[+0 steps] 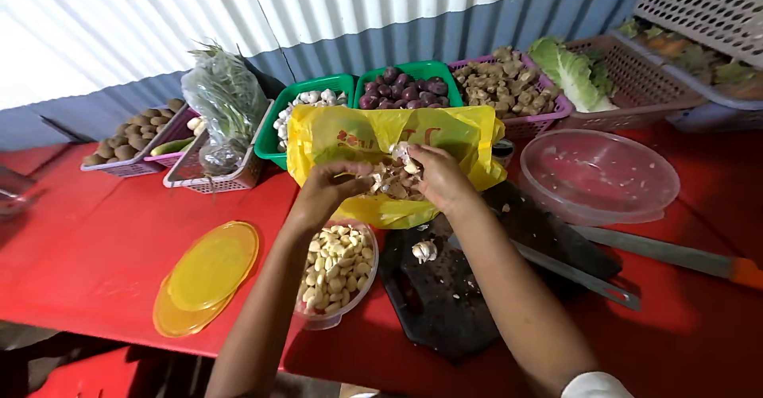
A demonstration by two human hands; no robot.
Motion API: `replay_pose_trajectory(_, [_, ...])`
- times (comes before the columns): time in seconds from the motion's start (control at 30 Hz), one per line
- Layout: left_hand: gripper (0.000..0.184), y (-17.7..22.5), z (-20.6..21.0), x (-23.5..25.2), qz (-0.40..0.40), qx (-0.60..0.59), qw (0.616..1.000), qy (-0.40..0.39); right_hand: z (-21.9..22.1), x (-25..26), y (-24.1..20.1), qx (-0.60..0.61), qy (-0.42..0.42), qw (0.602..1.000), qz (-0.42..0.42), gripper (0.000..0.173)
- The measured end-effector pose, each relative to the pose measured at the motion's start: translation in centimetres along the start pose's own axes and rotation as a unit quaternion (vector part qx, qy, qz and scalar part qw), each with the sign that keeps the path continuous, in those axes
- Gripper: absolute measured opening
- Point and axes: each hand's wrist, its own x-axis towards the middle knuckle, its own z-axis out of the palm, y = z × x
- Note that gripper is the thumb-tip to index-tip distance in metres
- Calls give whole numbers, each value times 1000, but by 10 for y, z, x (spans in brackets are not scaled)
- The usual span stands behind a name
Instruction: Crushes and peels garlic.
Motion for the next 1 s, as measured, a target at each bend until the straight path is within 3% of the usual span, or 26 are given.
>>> replay_pose_trajectory(0.07, [8, -5, -11, -20, 24, 136, 990, -8, -3, 0, -4, 13, -19, 1000, 16, 32])
replay_pose_trajectory(0.17, [15, -6, -16, -41, -24, 331, 943, -31, -9, 0, -7, 11, -68, 998, 11, 35])
replay_pose_trajectory(0.27, [20, -6, -11, -42, -52, 407, 911, -38, -12, -2, -5, -18, -122, 992, -17, 45])
replay_pose_trajectory(0.47, [17, 3, 17, 2, 110, 308, 943, 67, -6, -2, -2, -14, -111, 992, -56, 35])
replay_pose_trajectory(0.6, [22, -2, 32, 34, 109, 232, 965, 49, 8, -4, 7, 5, -51, 996, -68, 25])
replay_pose_trajectory(0.7, [19, -1, 34, 34, 109, 252, 960, 50, 17, -5, 8, 33, -7, 998, -57, 18])
replay_pose_trajectory(0.87, [18, -5, 42, 30, 102, 270, 955, 66, 24, -6, 13, -50, 21, 993, -102, 16])
replay_pose_trajectory(1.0, [22, -10, 34, 33, 90, 189, 976, 54, 22, -10, 11, -26, 24, 994, -107, 12])
